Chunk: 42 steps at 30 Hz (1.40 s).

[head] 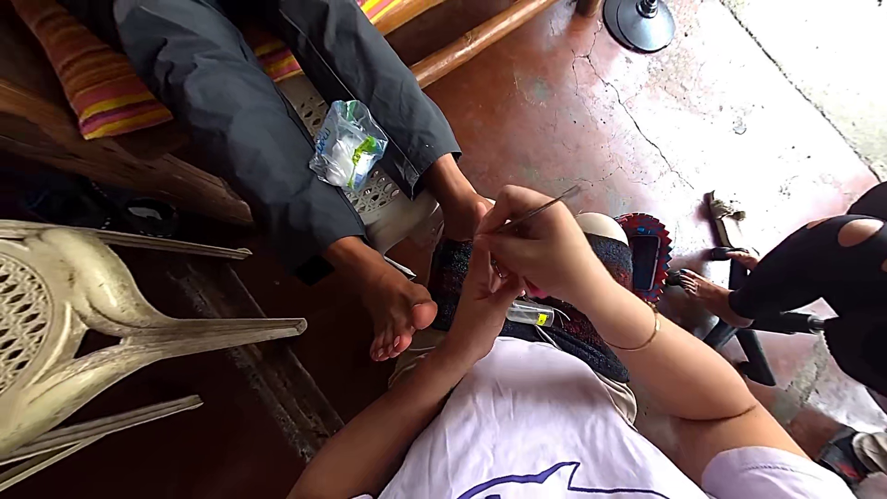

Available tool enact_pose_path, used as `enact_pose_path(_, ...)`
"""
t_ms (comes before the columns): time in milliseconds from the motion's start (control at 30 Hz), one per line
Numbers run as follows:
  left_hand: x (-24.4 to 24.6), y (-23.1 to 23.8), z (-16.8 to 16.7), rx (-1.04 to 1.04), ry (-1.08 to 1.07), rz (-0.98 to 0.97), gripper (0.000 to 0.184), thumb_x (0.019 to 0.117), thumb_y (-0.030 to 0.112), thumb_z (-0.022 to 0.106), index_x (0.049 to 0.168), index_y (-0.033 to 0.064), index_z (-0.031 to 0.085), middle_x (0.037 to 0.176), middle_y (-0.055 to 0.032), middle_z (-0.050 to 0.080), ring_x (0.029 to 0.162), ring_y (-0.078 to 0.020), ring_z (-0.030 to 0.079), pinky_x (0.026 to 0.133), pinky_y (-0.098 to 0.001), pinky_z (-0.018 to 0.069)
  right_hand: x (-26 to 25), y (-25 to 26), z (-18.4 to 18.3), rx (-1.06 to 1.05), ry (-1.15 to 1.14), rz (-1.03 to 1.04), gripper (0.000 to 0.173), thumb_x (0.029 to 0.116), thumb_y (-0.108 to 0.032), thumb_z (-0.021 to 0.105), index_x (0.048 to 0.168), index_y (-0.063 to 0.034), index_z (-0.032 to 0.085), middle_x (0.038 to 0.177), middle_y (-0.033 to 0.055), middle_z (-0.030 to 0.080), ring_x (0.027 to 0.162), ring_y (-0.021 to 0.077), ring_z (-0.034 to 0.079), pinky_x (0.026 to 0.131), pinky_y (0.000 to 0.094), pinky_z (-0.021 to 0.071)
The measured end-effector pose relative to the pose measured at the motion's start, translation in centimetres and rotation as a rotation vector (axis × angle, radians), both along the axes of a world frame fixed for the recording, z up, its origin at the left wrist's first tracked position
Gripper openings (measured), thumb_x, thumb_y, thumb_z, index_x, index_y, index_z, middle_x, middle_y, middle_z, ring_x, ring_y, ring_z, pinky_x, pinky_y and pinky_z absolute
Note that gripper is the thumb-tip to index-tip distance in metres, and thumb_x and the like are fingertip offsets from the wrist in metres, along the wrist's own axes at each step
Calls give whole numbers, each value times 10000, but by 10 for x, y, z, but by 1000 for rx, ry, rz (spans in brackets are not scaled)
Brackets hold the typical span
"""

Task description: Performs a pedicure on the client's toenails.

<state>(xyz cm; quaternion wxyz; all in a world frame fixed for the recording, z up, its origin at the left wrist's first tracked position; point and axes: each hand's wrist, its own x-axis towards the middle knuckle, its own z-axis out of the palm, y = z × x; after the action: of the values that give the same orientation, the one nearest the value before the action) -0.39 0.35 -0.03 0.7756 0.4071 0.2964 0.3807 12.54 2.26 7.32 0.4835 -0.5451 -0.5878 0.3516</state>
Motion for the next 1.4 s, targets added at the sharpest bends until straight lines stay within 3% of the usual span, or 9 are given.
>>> enact_pose_path(100,3,-3,1,-31,-6,-15,961,977,-28,569,1632,391,4,1242,-22,615,897,-94,659,848,-266,562,6,9,-8,229,-216,-151,20,928,24,648,917,16,663,922,105,675,829,128,643,722,254,542)
enact_pose_path(167,3,-4,6,-50,-9,5,988,965,-41,548,1623,419,-28,1323,-7,569,939,-84,665,868,-271,568,2,7,0,292,-52,-120,45,934,45,649,940,24,610,963,112,652,790,100,626,665,204,541)
enact_pose_path(233,2,-7,9,-78,-5,32,880,965,-53,535,1621,330,90,1260,21,611,971,-78,664,893,-277,565,-3,0,-2,242,46,-18,82,916,56,660,934,13,592,927,103,656,710,96,614,596,220,536)
enact_pose_path(367,4,-9,11,-191,-126,52,828,1005,-29,521,1639,338,135,1071,-72,675,863,-150,688,841,-312,586,10,-3,-9,486,-253,-196,34,945,21,647,933,45,668,1017,168,680,976,200,687,807,296,588)
enact_pose_path(533,0,-19,39,-580,-358,202,216,1068,71,363,1198,131,526,1145,-167,699,1054,-291,713,923,-414,585,16,12,-1,109,2,-62,47,945,-23,666,967,-4,629,885,62,673,652,67,591,576,216,509)
enact_pose_path(700,11,-10,47,-798,-272,197,414,1111,286,353,1050,42,683,967,-114,734,887,-195,731,850,-331,601,21,16,8,145,77,-68,56,951,4,647,976,-1,598,884,70,662,632,64,569,554,200,491)
enact_pose_path(833,17,-4,48,-857,-164,199,313,1088,160,420,899,32,634,769,-82,666,701,-149,679,748,-283,597,15,-2,8,-59,129,142,78,932,9,689,948,-26,622,809,55,655,545,85,550,465,210,473)
enact_pose_path(1033,15,-4,41,-789,-26,186,180,1082,151,444,1143,72,595,1005,-64,683,953,-170,680,868,-343,571,7,-12,-3,171,195,-49,87,943,48,639,1007,11,592,950,94,677,655,93,647,548,228,577)
enact_pose_path(1400,10,-6,26,-724,-36,145,203,1057,134,489,1022,73,680,1030,-56,703,1023,-167,663,879,-344,549,20,-88,-43,224,184,-192,61,965,5,675,1004,-37,654,1046,103,727,990,166,736,794,267,641)
